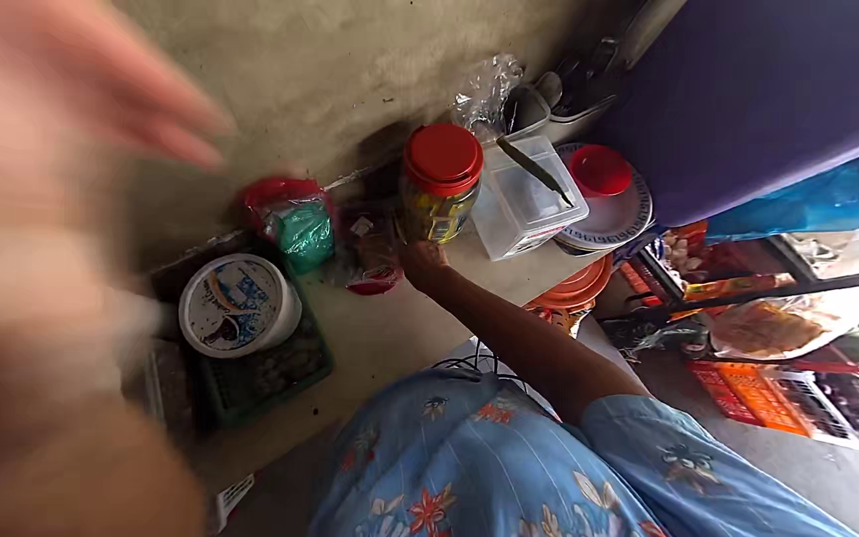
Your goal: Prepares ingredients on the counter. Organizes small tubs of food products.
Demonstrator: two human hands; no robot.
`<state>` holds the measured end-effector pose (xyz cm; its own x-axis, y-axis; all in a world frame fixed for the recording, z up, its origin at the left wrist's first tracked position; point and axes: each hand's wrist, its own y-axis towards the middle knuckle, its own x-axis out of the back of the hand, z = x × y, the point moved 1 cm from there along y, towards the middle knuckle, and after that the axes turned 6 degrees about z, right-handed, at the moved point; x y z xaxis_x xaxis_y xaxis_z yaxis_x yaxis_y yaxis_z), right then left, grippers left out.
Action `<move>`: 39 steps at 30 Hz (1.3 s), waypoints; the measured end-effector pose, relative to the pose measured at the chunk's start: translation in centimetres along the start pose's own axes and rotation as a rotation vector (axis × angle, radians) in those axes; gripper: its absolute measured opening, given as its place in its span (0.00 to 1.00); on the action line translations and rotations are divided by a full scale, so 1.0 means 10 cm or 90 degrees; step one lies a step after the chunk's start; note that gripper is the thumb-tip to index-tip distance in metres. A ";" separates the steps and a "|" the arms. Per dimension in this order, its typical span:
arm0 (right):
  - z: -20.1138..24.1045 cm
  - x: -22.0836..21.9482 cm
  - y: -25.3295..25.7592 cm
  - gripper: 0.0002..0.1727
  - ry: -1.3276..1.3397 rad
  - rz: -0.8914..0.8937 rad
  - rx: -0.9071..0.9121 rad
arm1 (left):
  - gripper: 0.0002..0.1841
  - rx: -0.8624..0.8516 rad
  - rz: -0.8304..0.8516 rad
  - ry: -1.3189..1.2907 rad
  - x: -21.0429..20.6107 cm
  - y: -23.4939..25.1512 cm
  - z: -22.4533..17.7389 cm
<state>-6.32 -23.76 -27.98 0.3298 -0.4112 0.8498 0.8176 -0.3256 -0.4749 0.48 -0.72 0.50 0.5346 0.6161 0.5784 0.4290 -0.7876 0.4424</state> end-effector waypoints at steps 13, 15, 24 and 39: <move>-0.12 -0.12 -0.19 0.12 0.156 -0.054 -0.080 | 0.21 0.300 0.542 0.339 -2.30 -0.94 1.41; -0.09 -0.11 -0.17 0.13 0.161 -0.074 -0.119 | 0.21 0.283 0.541 0.340 -2.28 -1.04 1.38; -0.15 0.00 -0.01 0.15 0.175 0.002 -0.153 | 0.20 0.194 0.404 0.413 -2.35 -1.24 1.48; -1.24 0.35 -1.11 0.15 0.498 0.172 0.099 | 0.24 0.380 0.394 0.422 -2.60 -0.38 1.65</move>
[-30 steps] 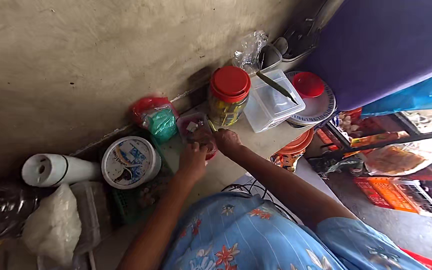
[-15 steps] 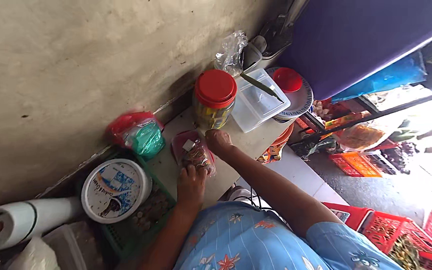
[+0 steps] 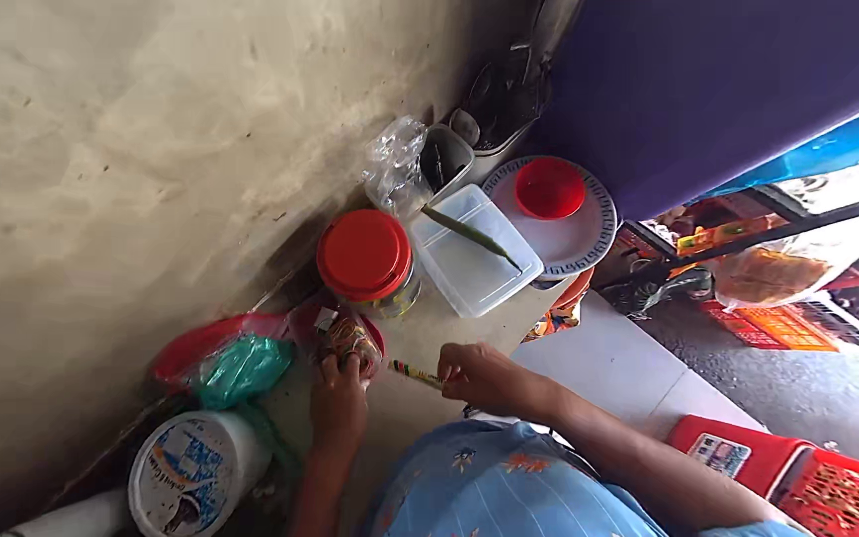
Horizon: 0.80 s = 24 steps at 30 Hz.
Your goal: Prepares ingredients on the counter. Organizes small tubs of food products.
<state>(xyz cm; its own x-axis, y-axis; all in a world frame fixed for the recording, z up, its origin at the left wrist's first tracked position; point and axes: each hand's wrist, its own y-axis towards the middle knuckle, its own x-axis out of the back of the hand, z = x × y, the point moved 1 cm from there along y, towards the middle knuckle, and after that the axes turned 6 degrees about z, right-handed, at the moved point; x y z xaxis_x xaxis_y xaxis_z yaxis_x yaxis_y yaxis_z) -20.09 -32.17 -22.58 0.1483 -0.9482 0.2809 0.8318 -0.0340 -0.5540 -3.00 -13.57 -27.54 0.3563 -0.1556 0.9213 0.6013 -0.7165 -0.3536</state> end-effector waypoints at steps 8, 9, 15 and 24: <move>0.01 0.86 -0.69 0.12 0.223 -0.023 0.439 | 0.21 -0.160 -0.106 -0.077 1.47 -0.02 -0.27; -0.02 0.98 -0.76 0.13 0.259 -0.057 0.454 | 0.21 -0.177 -0.161 -0.088 1.61 0.01 -0.37; -0.37 1.71 -0.86 0.14 0.342 -0.280 0.514 | 0.15 -0.344 -0.245 -0.085 1.73 0.51 -1.40; -0.68 2.19 -0.63 0.13 0.449 -0.427 0.479 | 0.19 -0.417 -0.155 0.007 1.41 1.06 -1.88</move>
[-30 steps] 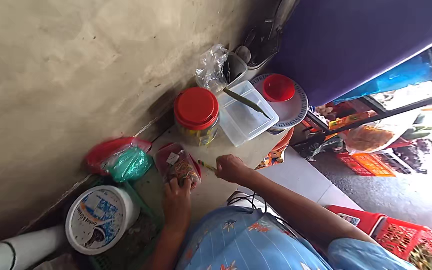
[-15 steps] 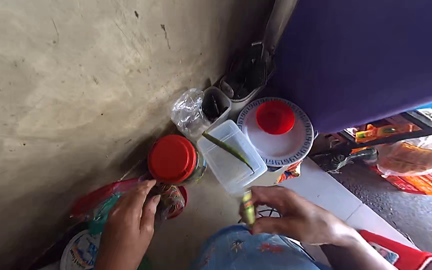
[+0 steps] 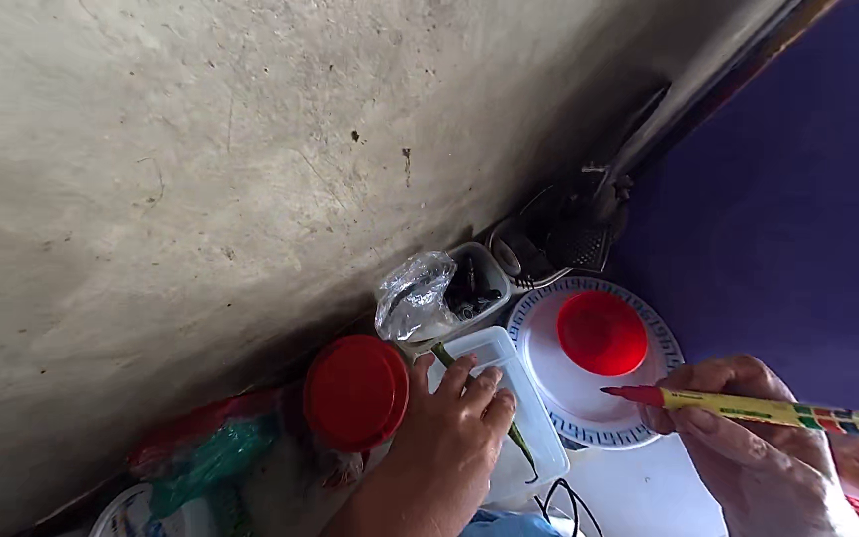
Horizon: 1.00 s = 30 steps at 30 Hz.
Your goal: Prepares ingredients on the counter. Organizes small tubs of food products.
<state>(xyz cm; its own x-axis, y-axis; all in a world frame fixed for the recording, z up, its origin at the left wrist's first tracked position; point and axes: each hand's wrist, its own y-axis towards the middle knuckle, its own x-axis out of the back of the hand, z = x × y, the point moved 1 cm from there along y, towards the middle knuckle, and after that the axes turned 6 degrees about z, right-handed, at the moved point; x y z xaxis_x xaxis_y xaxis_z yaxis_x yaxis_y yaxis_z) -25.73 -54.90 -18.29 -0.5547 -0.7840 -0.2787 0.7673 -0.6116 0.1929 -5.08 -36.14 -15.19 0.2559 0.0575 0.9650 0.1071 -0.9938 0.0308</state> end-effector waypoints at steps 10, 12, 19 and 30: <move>0.05 -0.51 0.89 0.11 -0.340 0.092 0.024 | 0.10 -0.084 -0.019 -0.118 0.52 0.02 0.10; 0.05 -0.66 1.11 0.12 -0.420 0.092 0.033 | 0.09 -0.111 0.005 -0.195 0.49 -0.14 0.01; -0.09 -0.98 1.47 0.17 -0.758 0.152 0.056 | 0.10 -0.044 -0.038 -0.248 0.45 -0.71 0.13; -0.41 -1.07 1.53 0.09 -0.941 0.257 0.136 | 0.16 0.105 -0.220 -0.133 0.47 -0.85 0.60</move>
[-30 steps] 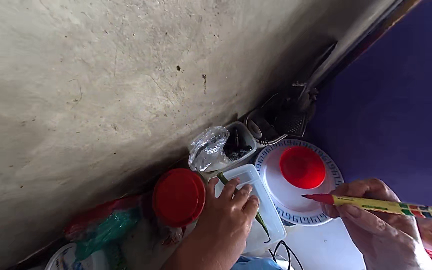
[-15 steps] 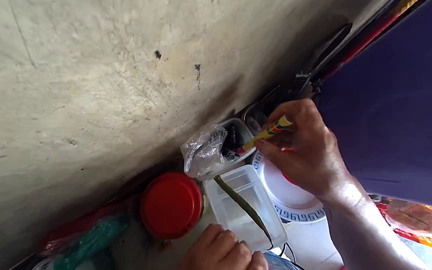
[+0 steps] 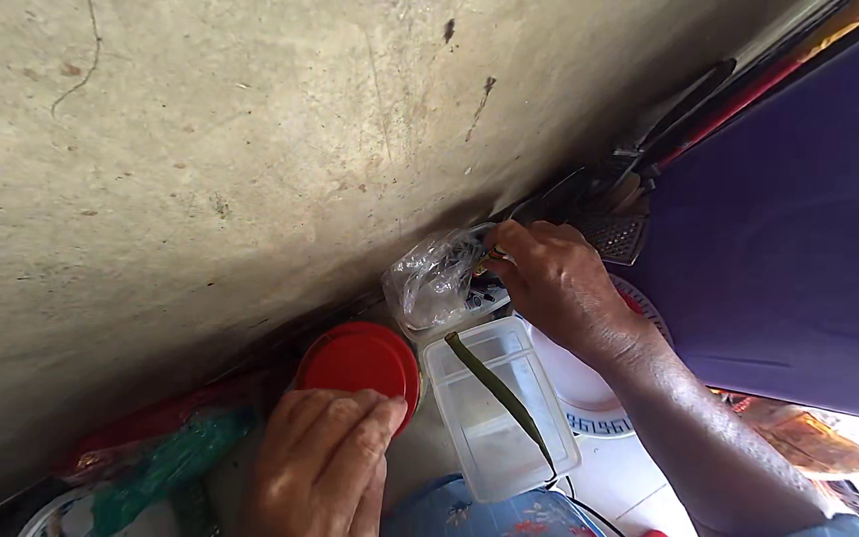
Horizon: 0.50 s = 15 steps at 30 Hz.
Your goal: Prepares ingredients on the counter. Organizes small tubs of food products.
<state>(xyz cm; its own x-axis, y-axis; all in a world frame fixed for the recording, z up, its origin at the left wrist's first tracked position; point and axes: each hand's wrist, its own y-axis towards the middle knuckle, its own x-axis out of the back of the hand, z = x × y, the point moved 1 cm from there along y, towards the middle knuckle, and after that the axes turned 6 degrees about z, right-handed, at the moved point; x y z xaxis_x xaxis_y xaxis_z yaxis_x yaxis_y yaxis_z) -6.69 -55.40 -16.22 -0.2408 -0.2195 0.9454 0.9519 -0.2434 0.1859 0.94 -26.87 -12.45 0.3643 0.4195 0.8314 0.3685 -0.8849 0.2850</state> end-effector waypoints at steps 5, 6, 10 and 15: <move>-0.02 -0.12 0.00 0.09 -0.055 0.001 0.016 | 0.16 0.034 -0.035 0.029 -0.14 0.34 0.02; -0.03 -0.14 0.00 0.09 -0.061 0.005 0.020 | 0.18 0.045 -0.022 0.042 -0.18 0.42 0.01; -0.03 -0.19 0.00 0.07 -0.066 0.070 0.023 | 0.28 0.078 0.087 0.111 -0.35 0.71 0.05; -0.02 -0.10 0.03 0.21 -0.058 0.158 0.019 | 0.09 0.060 -0.009 0.078 -0.33 0.82 0.10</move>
<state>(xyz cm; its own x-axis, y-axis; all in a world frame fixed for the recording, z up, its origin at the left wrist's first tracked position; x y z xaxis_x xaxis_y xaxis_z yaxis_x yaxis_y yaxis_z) -6.15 -55.44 -17.17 0.0180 -0.1831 0.9829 0.9851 -0.1650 -0.0488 3.59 -35.28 -13.36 0.2529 0.3989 0.8814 0.4541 -0.8534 0.2559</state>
